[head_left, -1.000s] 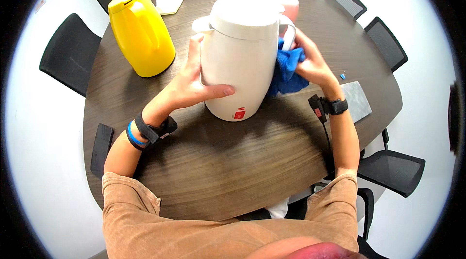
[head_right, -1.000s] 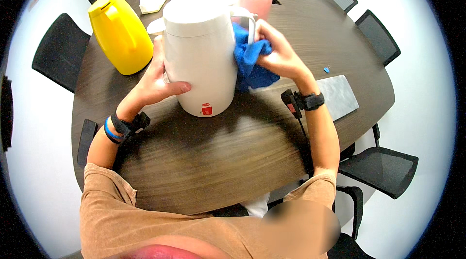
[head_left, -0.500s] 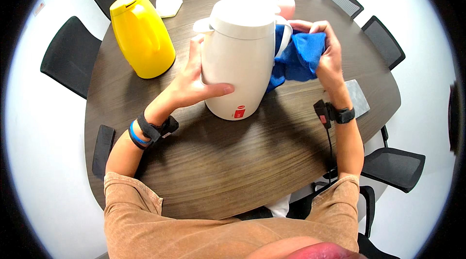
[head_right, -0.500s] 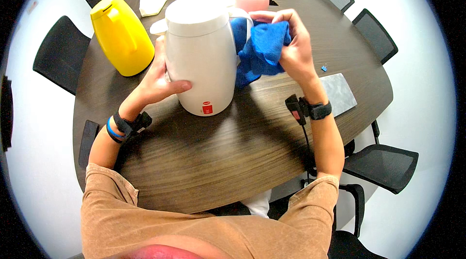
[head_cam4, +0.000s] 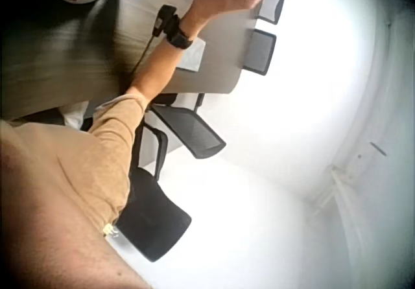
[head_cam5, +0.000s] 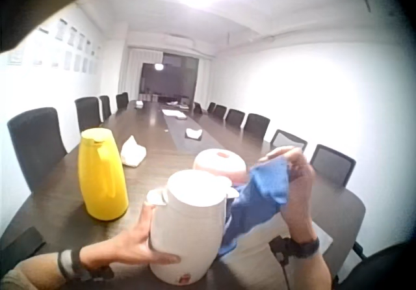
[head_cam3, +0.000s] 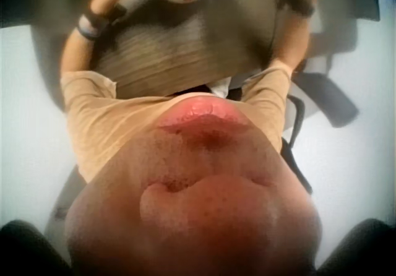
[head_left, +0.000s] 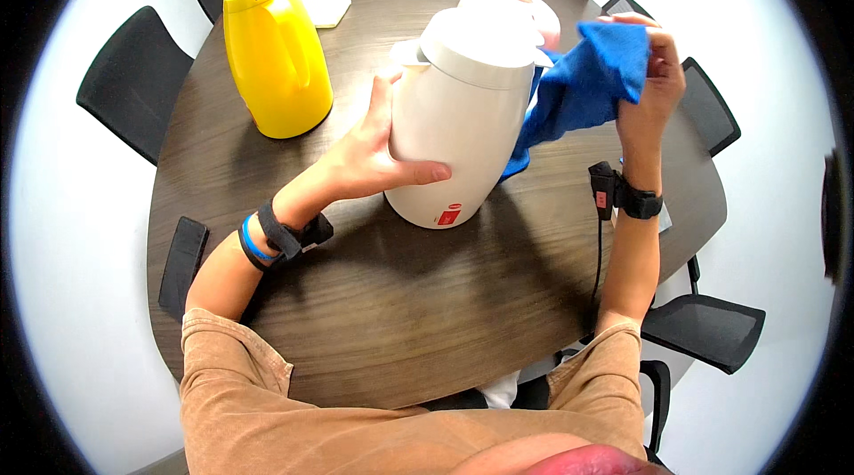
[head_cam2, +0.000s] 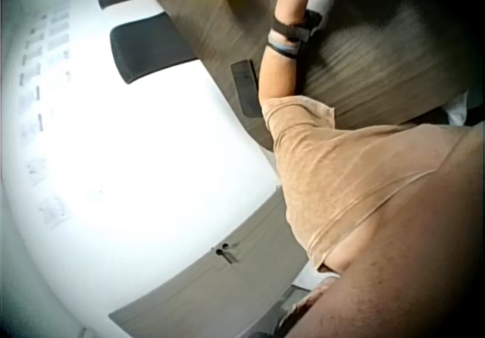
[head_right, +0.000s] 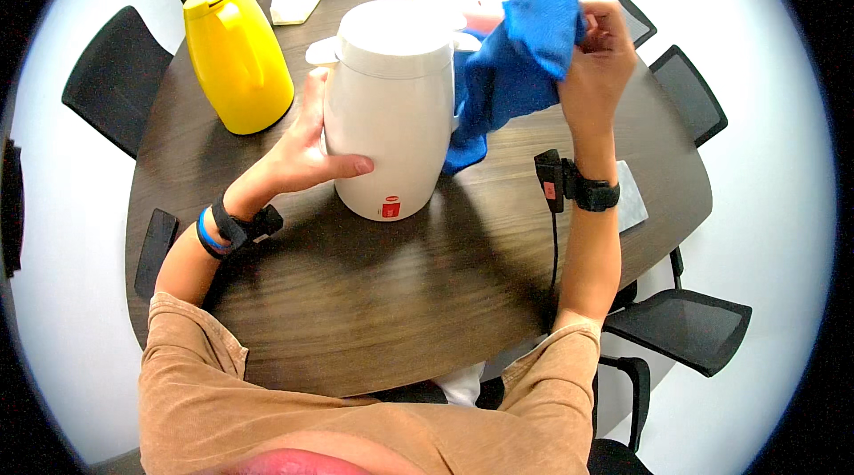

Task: The person wipes the exterior of a white thermos and then a yellow thermos using a blue cloth. They rotate each thermos to clean multiple sides and the lid area, then place them back on the table.

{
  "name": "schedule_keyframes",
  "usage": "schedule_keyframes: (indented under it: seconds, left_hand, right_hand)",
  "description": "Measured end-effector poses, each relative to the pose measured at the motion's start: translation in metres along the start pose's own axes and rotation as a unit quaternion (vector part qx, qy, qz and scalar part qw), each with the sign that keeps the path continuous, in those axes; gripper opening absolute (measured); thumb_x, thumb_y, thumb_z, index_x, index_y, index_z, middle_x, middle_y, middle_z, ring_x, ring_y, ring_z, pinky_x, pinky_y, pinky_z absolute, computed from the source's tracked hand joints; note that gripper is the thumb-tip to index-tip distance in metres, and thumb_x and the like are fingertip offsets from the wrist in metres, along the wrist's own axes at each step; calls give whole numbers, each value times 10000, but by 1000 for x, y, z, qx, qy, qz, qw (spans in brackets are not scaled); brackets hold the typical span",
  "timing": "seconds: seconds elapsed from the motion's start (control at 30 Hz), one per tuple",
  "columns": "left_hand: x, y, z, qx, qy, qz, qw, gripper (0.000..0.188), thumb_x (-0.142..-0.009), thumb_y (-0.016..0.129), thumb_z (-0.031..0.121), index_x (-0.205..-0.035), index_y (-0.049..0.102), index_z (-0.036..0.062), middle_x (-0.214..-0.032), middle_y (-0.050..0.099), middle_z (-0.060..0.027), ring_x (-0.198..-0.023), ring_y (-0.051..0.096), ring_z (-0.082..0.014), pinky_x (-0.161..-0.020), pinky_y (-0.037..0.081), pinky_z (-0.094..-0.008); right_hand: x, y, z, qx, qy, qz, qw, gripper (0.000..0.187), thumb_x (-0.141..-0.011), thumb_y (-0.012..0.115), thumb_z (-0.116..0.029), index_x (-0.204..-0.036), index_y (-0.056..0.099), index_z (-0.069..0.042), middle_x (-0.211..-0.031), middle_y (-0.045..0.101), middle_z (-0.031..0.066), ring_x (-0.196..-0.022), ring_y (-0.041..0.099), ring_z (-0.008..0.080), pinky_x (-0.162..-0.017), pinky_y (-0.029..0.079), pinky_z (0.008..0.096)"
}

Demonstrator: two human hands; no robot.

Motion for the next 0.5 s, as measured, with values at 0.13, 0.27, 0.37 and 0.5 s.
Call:
schedule_keyframes:
  seconds: [0.13, 0.27, 0.37, 0.5]
  left_hand:
    - [0, 0, 0, -13, -5, 4, 1000, 1089, -772, 942, 312, -1514, 181, 76, -1476, 486, -215, -1368, 537, -335, -1142, 460, -499]
    - [-1, 1, 2, -1, -6, 3, 1000, 1101, -766, 947, 303, -1511, 176, 55, -1471, 490, -217, -1365, 540, -331, -1142, 461, -487]
    - [1, 1, -5, 12, -22, 0, 1000, 1158, -753, 955, 318, -1527, 142, 34, -1470, 498, -217, -1366, 538, -334, -1151, 451, -486]
    - [3, 0, -9, -29, -9, 4, 1000, 1195, -737, 959, 324, -1559, 143, 30, -1458, 438, -189, -1393, 480, -321, -1170, 420, -489]
  right_hand:
    - [-7, 14, -5, 97, 32, 27, 994, 260, -934, 793, -104, -1153, 657, -67, -1063, 710, 87, -954, 724, 193, -840, 617, 308]
    - [2, 37, 5, 112, 73, -62, 989, 184, -951, 698, -11, -1129, 698, -59, -1102, 730, 64, -1027, 707, 175, -918, 581, 320]
    - [5, 39, -4, 126, 100, -118, 980, 226, -992, 628, -19, -1200, 713, -44, -1173, 729, 76, -1075, 696, 193, -978, 550, 322]
    - [3, 33, -18, 94, 77, -198, 973, 277, -1023, 639, -95, -1288, 700, -39, -1277, 704, 107, -1198, 662, 232, -1064, 511, 353]
Point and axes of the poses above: each hand's wrist, its own x-axis away from the middle knuckle, its own y-axis out of the palm, z = x × y, the point moved 3 cm from there along -x, towards the middle knuckle
